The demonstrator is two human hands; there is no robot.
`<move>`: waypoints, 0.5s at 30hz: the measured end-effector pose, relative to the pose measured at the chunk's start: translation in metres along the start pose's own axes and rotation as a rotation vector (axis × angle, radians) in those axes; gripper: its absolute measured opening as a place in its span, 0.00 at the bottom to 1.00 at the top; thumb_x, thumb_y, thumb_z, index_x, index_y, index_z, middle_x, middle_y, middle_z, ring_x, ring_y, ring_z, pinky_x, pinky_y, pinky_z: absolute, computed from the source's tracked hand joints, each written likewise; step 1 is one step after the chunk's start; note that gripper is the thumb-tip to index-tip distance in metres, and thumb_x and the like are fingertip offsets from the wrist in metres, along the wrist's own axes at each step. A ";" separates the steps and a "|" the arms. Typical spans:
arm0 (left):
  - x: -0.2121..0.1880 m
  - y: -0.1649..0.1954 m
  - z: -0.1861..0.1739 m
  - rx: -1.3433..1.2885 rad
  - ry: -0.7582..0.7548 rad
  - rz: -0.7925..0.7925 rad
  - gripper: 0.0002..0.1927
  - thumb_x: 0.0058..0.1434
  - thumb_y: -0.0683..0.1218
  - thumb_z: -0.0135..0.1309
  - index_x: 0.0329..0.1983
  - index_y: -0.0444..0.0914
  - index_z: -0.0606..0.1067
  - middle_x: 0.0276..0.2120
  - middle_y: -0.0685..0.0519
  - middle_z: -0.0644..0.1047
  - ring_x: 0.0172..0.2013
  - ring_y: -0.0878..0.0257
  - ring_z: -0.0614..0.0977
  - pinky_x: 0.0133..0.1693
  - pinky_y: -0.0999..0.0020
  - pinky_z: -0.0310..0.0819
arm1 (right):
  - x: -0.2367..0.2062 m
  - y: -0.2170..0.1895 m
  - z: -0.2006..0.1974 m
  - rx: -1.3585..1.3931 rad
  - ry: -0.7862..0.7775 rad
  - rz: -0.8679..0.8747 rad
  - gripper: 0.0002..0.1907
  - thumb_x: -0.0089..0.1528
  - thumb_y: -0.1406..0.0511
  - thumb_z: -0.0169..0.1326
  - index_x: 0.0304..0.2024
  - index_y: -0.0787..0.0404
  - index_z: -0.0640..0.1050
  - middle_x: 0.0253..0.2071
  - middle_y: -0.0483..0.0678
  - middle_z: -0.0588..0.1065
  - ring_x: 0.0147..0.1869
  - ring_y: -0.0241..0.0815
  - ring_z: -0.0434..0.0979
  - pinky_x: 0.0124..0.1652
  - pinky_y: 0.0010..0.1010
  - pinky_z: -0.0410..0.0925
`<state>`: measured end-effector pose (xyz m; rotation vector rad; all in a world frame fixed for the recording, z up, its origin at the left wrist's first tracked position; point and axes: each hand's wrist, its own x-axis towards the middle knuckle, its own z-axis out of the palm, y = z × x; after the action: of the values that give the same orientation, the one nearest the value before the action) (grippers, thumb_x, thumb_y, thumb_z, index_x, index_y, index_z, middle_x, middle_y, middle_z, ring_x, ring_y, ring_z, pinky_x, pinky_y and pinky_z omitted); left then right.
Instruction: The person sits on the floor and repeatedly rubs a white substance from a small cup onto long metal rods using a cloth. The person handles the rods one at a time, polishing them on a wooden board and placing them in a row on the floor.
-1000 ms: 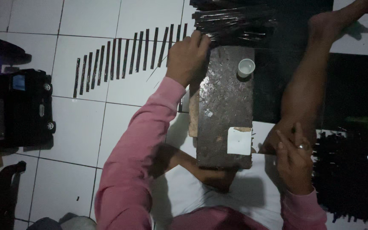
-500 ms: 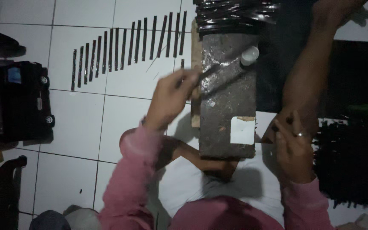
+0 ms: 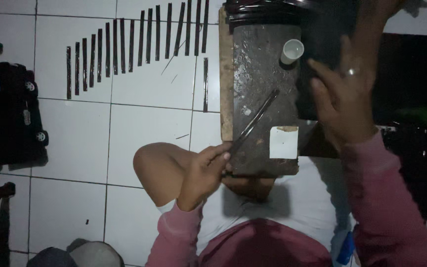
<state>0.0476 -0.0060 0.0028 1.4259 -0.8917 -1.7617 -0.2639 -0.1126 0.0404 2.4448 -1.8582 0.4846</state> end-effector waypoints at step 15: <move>0.001 -0.039 -0.010 -0.373 -0.056 -0.051 0.19 0.66 0.44 0.56 0.57 0.28 0.74 0.30 0.53 0.77 0.29 0.69 0.77 0.31 0.74 0.75 | 0.063 0.013 0.022 -0.238 0.065 -0.232 0.12 0.76 0.56 0.54 0.53 0.49 0.86 0.82 0.61 0.54 0.80 0.63 0.52 0.67 0.63 0.47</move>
<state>0.0533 0.0125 -0.0321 1.1693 -0.5206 -1.8949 -0.2559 -0.1800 0.0347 2.4095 -1.4856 0.3068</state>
